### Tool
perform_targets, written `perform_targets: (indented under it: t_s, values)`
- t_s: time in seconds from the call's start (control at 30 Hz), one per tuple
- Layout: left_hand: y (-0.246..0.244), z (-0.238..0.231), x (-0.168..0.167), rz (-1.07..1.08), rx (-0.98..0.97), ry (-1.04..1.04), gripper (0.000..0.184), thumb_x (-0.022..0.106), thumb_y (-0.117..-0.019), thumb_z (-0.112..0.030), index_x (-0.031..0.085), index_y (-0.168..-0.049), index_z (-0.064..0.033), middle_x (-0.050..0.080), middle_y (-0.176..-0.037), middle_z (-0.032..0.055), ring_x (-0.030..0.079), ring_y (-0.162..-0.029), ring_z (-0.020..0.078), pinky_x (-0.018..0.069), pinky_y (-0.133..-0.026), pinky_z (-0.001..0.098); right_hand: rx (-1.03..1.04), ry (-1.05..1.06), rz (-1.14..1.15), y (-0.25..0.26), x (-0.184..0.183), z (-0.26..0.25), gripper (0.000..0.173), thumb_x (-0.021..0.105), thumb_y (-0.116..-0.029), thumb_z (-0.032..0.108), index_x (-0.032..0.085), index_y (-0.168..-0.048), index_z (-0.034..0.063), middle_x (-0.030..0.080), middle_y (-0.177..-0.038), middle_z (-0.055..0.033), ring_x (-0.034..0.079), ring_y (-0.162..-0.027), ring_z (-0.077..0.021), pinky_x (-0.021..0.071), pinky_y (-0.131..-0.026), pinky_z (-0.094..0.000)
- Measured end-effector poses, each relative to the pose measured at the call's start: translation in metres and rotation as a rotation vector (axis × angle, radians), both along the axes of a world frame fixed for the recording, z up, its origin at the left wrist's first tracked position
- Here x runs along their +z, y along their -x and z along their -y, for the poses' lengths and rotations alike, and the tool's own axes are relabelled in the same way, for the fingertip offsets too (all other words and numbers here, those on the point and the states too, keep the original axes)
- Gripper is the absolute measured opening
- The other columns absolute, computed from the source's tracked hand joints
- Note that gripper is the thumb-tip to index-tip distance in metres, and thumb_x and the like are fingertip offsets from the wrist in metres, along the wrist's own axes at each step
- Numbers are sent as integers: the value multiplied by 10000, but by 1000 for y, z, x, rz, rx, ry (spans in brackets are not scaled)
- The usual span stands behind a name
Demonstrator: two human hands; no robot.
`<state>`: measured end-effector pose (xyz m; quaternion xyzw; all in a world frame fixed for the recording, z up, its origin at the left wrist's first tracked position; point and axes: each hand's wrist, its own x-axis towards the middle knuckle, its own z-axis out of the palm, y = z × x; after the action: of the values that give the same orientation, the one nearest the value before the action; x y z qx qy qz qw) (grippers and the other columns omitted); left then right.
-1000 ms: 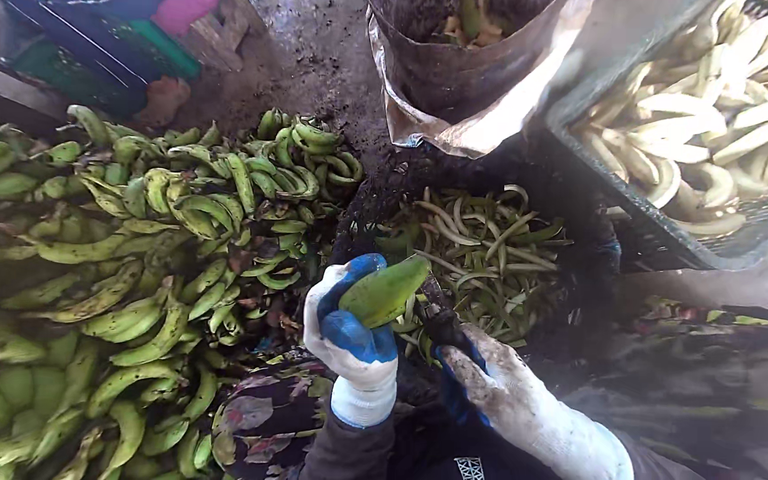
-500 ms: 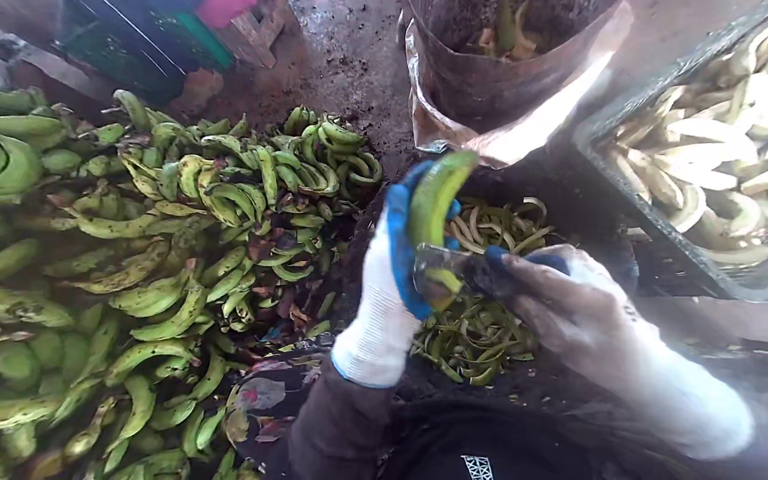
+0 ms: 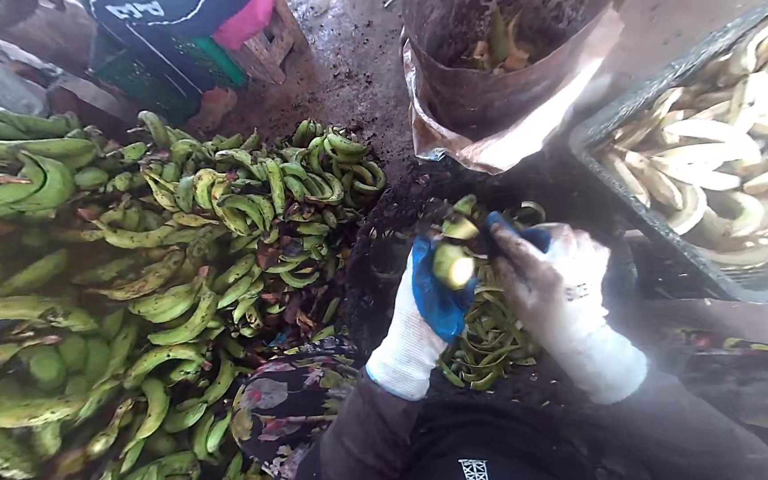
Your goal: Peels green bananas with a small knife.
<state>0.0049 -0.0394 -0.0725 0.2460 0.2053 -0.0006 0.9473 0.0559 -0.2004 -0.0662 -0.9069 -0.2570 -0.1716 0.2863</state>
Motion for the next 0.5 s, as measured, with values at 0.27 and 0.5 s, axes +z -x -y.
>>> perform_targets:
  t_s: [0.27, 0.5]
  values:
    - [-1, -25, -5, -186, -170, 200, 783, 365, -908, -804, 643, -1088, -95, 697, -903, 165, 713, -768, 302, 601, -619, 426, 82, -22, -21, 12, -13, 0, 347, 547, -1010, 341, 711, -1316, 322, 684, -1082, -200, 665, -949, -387, 498, -791, -573]
    - [-4, -20, 1, -238, -77, 20, 503, 263, -1088, -493, 540, -1093, -73, 620, -833, 115, 652, -674, 224, 577, -599, 355, 103, -35, -61, 18, -17, -2, 347, 545, -1005, 320, 719, -1305, 316, 722, -1095, -131, 683, -1005, -341, 501, -818, -566]
